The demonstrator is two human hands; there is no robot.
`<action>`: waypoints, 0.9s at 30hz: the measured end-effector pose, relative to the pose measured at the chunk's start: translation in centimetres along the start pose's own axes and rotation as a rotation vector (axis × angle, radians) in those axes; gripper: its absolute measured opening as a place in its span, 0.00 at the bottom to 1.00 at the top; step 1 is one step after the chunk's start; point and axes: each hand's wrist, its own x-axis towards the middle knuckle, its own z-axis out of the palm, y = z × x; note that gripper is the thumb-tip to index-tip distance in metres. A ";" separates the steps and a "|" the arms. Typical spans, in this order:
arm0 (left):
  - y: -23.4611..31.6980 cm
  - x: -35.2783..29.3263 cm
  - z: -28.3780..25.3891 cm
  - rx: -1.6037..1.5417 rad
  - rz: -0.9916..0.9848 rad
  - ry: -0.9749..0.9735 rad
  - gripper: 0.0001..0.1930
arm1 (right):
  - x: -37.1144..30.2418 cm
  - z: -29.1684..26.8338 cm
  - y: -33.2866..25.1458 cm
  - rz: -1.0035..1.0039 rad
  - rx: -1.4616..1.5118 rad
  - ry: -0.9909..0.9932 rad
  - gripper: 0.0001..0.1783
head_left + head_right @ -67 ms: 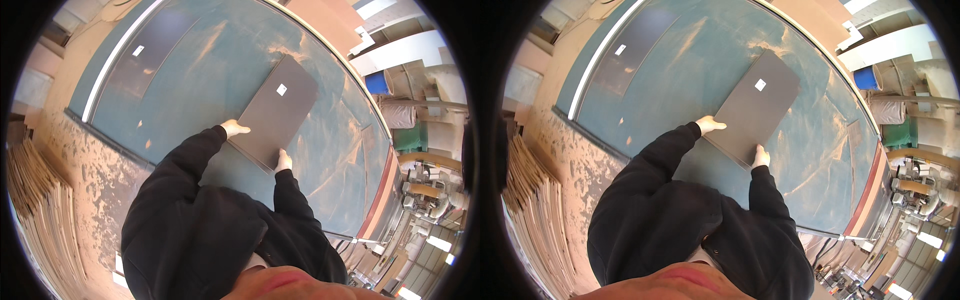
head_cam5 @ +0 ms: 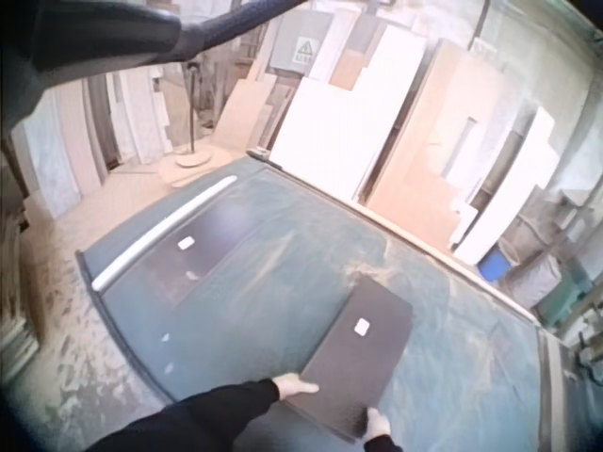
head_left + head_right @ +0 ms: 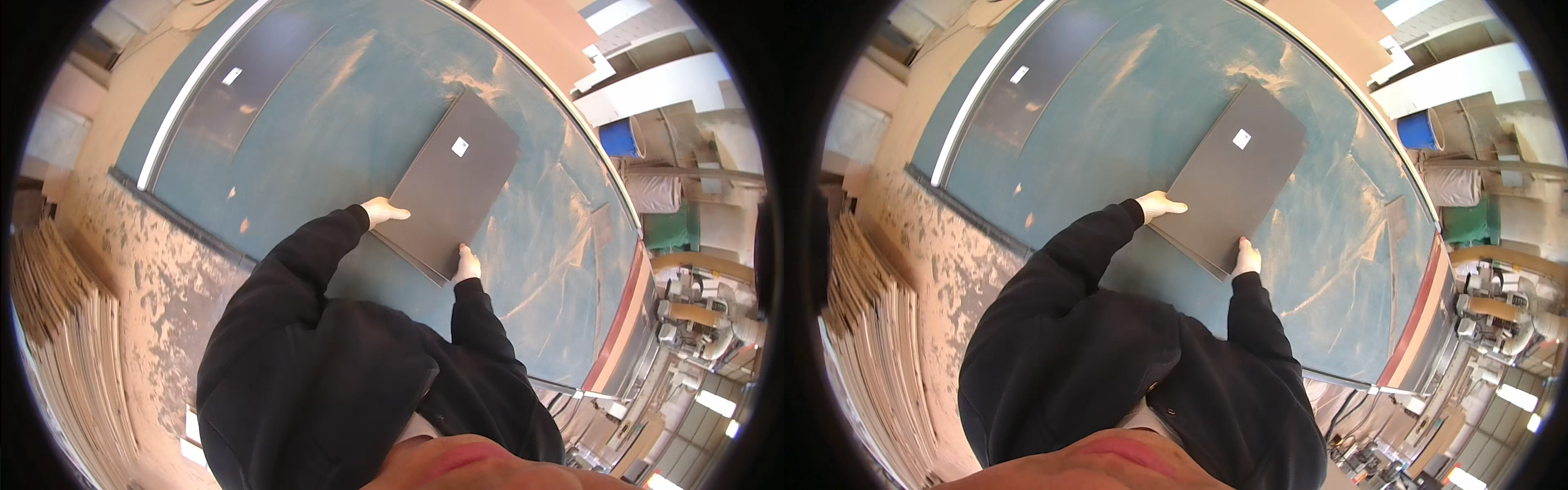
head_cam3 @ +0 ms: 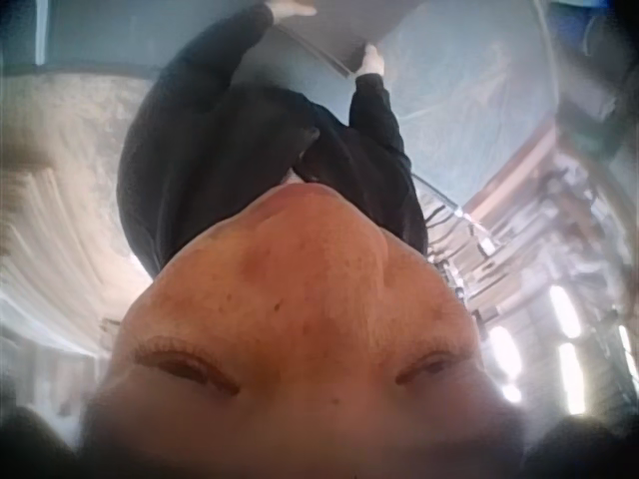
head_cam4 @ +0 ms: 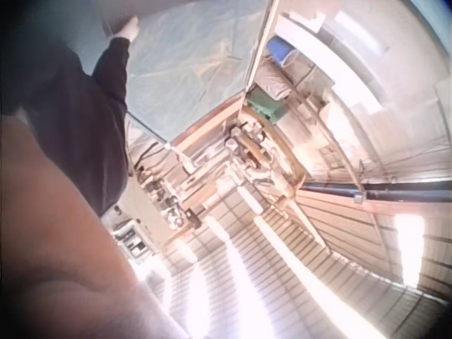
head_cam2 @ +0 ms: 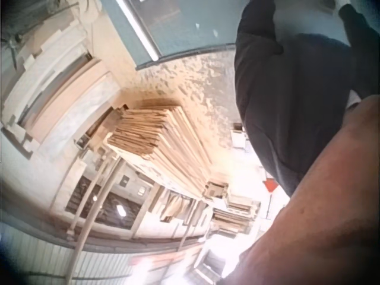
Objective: The person repeatedly picks up dark rectangular panels from a stack and places them onto a large flatbed machine. They also handle thin strips and a printed label, moving them between the machine and a nearby computer console.
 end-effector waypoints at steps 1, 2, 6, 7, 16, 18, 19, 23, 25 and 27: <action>-1.4 -2.1 1.2 0.003 0.056 -0.027 0.32 | -1.0 -1.8 0.1 0.060 0.027 -0.090 0.36; -2.6 -4.4 2.4 0.013 0.077 -0.027 0.32 | -2.0 -3.1 0.2 0.120 0.055 -0.172 0.37; -5.4 -14.7 8.5 0.411 0.182 0.230 0.33 | -4.6 -4.9 1.2 0.105 0.043 -0.422 0.40; -4.8 -16.8 9.9 0.583 0.123 0.304 0.33 | -5.3 -4.8 1.9 0.135 0.060 -0.526 0.40; -8.3 -38.5 19.7 0.839 0.279 0.931 0.17 | -17.3 0.2 12.0 0.034 -0.048 -0.829 0.41; -12.2 -43.0 20.2 0.742 0.290 1.064 0.19 | -21.2 1.7 12.5 -0.188 -0.292 -0.815 0.42; -14.8 -45.0 20.0 0.669 0.313 1.123 0.21 | -23.0 2.5 12.9 -0.043 -0.200 -0.880 0.44; -28.2 -51.7 18.7 0.251 0.288 1.237 0.30 | -29.5 7.5 15.9 -0.169 -0.495 -1.060 0.44; -36.2 -54.8 18.9 0.078 0.283 1.326 0.33 | -32.9 11.0 19.0 -0.057 -0.615 -1.139 0.43; -43.9 -58.0 19.9 -0.104 0.235 1.400 0.38 | -37.0 14.9 23.3 -0.158 -0.764 -1.218 0.40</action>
